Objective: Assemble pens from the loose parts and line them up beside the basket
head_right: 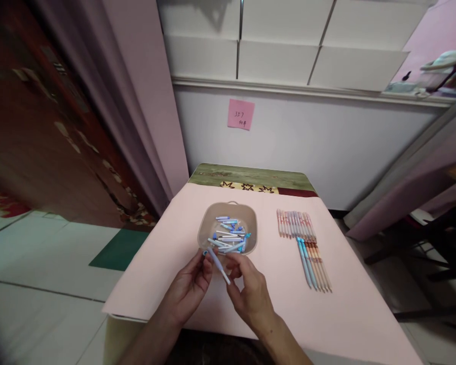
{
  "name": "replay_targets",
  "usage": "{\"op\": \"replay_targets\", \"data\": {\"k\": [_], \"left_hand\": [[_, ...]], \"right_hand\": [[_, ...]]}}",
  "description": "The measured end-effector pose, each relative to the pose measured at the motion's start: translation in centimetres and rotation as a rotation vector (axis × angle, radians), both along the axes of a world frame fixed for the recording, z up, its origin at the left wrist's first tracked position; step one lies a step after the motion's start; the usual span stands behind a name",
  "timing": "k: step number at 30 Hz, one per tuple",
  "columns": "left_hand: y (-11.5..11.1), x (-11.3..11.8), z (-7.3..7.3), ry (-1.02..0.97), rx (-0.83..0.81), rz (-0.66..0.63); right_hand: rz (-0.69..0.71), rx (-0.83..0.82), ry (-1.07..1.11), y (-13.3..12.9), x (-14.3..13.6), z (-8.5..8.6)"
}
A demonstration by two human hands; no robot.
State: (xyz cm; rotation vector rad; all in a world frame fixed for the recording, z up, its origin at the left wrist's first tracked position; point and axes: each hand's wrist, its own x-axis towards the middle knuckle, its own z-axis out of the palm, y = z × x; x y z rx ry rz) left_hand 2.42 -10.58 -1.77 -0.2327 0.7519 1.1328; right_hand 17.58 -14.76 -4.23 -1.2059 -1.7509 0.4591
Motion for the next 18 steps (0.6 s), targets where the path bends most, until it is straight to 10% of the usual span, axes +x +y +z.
{"op": "replay_targets", "data": {"k": [7, 18], "left_hand": [[-0.5, 1.1, -0.2, 0.0, 0.012, -0.039], [2.9, 1.4, 1.4, 0.219, 0.188, -0.119]], "right_hand": [[0.05, -0.01, 0.22, 1.9, -0.3, -0.9], [-0.173, -0.195, 0.257, 3.9, 1.3, 2.3]]}}
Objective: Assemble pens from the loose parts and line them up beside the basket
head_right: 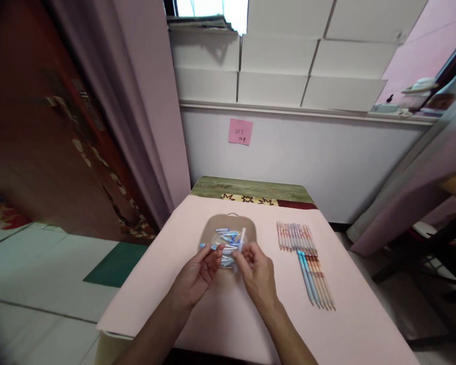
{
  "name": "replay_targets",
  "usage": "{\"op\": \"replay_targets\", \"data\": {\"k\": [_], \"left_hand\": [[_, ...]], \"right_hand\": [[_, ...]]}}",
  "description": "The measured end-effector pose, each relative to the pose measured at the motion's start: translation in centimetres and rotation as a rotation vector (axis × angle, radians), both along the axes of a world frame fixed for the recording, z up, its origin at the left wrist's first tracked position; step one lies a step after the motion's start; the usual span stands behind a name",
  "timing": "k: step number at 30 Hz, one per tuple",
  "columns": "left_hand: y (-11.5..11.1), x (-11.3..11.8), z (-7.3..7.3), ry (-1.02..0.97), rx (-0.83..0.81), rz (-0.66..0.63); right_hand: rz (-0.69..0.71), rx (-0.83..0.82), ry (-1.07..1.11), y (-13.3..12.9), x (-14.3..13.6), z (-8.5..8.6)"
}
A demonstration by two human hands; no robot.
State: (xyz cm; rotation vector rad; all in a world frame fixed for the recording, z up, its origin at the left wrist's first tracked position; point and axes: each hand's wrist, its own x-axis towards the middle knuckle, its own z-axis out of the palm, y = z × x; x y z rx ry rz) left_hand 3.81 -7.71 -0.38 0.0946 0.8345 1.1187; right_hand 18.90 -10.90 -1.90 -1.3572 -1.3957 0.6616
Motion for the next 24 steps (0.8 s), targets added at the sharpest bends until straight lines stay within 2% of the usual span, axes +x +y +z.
{"op": "replay_targets", "data": {"k": [6, 12, 20, 24], "left_hand": [[-0.5, 0.9, -1.0, 0.049, 0.008, 0.045], [-1.3, 1.3, -1.6, 0.112, 0.098, 0.092], [-2.5, 1.9, -1.8, 0.173, 0.216, 0.086], [-3.0, 2.2, -2.0, 0.175, 0.22, 0.062]], "right_hand": [[-0.009, 0.115, -0.337, -1.9, 0.2, 0.0], [-0.111, 0.197, -0.619, -2.5, 0.5, 0.3], [-0.092, 0.231, -0.672, -2.5, 0.5, 0.0], [-0.109, 0.186, -0.715, -2.5, 0.5, -0.3]]}}
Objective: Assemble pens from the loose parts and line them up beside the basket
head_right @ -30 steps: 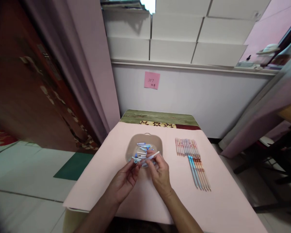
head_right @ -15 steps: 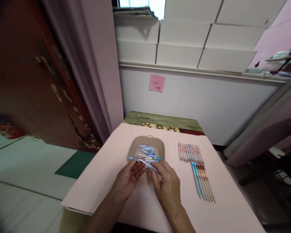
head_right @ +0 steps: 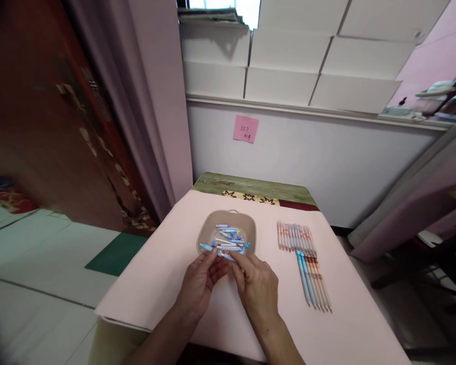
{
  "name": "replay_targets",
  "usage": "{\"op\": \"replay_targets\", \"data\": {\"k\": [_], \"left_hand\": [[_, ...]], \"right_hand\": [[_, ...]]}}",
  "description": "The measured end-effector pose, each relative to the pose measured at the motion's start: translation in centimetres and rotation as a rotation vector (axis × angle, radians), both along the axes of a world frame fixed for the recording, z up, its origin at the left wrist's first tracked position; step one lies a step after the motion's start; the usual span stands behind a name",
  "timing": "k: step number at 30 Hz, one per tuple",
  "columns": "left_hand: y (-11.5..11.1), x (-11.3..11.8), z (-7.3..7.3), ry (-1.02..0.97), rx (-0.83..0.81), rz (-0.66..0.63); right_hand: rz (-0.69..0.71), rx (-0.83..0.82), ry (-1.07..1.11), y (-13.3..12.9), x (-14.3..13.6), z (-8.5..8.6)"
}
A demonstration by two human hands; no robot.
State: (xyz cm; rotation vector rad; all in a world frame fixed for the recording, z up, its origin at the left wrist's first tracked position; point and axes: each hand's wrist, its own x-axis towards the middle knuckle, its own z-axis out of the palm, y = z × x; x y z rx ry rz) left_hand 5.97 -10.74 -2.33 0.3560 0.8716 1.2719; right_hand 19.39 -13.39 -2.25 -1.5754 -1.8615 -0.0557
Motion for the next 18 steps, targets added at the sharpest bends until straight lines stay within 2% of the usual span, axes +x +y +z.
{"op": "replay_targets", "data": {"k": [9, 18], "left_hand": [[-0.11, -0.21, -0.2, 0.065, 0.017, 0.014], [-0.45, -0.25, -0.23, 0.061, 0.053, -0.006]], "right_hand": [[-0.039, -0.201, 0.068, -0.64, -0.49, 0.4], [0.001, -0.004, 0.112, -0.88, -0.94, -0.33]]}}
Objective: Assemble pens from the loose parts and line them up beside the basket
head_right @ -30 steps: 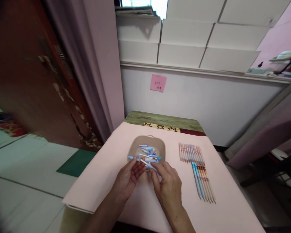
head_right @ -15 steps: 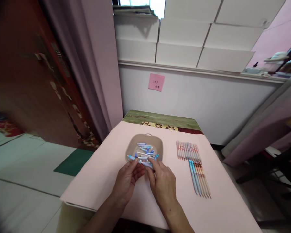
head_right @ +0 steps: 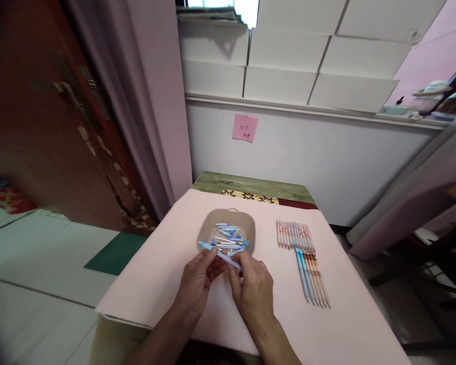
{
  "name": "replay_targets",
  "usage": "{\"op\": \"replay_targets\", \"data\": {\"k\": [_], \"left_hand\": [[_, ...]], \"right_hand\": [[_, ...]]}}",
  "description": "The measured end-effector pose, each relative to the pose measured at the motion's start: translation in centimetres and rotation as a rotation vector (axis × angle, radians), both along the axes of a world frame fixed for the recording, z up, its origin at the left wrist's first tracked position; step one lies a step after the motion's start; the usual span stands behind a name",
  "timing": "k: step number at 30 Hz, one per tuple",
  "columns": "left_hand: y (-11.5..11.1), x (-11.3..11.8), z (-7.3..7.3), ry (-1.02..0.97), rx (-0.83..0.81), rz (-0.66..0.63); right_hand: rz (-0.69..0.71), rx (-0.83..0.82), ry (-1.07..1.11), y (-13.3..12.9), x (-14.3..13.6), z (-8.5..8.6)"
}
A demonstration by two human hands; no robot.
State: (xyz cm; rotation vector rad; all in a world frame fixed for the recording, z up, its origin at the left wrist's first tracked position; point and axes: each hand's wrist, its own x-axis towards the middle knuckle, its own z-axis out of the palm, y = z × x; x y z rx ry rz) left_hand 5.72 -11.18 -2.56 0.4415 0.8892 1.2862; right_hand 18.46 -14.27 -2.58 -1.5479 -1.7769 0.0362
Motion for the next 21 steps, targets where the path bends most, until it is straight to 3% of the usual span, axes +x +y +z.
{"op": "replay_targets", "data": {"k": [9, 21], "left_hand": [[-0.67, 0.33, 0.5, -0.031, 0.065, -0.019], [-0.95, 0.61, 0.74, -0.01, 0.028, -0.087]], "right_hand": [[-0.012, 0.137, -0.015, -0.45, -0.43, 0.05], [-0.089, -0.005, -0.153, -0.42, 0.08, -0.01]]}}
